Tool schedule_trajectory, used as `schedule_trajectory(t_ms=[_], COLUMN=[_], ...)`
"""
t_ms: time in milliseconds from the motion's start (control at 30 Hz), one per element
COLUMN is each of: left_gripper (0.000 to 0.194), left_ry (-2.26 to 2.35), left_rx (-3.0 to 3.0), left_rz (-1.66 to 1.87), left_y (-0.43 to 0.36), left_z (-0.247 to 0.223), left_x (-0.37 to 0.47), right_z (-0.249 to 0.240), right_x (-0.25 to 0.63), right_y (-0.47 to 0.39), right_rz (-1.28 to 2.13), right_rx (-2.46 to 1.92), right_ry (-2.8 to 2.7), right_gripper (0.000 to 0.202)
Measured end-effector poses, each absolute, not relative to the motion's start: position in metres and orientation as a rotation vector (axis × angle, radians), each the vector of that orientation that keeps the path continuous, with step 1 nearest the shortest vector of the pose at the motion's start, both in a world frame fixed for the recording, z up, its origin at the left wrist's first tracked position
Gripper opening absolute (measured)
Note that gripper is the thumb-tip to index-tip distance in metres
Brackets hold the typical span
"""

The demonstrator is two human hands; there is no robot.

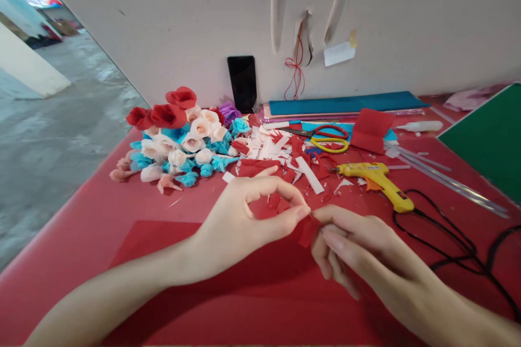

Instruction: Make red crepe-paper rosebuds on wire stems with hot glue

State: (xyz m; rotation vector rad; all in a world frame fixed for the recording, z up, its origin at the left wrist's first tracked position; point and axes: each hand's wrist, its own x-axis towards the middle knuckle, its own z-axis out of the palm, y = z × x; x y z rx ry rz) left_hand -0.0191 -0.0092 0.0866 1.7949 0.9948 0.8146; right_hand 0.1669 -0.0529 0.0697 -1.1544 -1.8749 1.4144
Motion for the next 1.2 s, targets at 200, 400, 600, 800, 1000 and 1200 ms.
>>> schedule_trajectory(t_ms=[200, 400, 600, 800, 1000, 1200], left_gripper=[0.008, 0.008, 0.007, 0.009, 0.010, 0.009], left_ry=[0.980, 0.957, 0.941, 0.945, 0.918, 0.883], left_rx=[1.837, 1.819, 1.823, 1.840, 1.829, 1.856], left_rz=[0.833, 0.827, 0.857, 0.821, 0.827, 0.845], left_y=[-0.0103, -0.0083, -0.0079, -0.0070, -0.0076, -0.0089], left_z=[0.0856, 0.0845, 0.0851, 0.0871, 0.0870, 0.0864], left_x=[-0.0219, -0.0211, -0.0203, -0.0206, -0.0223, -0.0239], right_z=[0.0727, 0.0731, 0.0734, 0.0751, 0.0760, 0.0757], right_x=[0.1621, 0.1602, 0.1611, 0.1593, 0.1607, 0.1602], right_y=[-0.0495, -0.0510, -0.0510, -0.0500, -0.0505, -0.0505], right_rz=[1.358, 1.371, 1.306, 1.278, 1.288, 1.328], right_rx=[-1.157, -1.197, -1.186, -1.173, -1.169, -1.157], right_ry=[-1.877, -1.869, -1.895, -1.904, -1.903, -1.884], right_gripper=[0.021, 0.021, 0.019, 0.020, 0.020, 0.019])
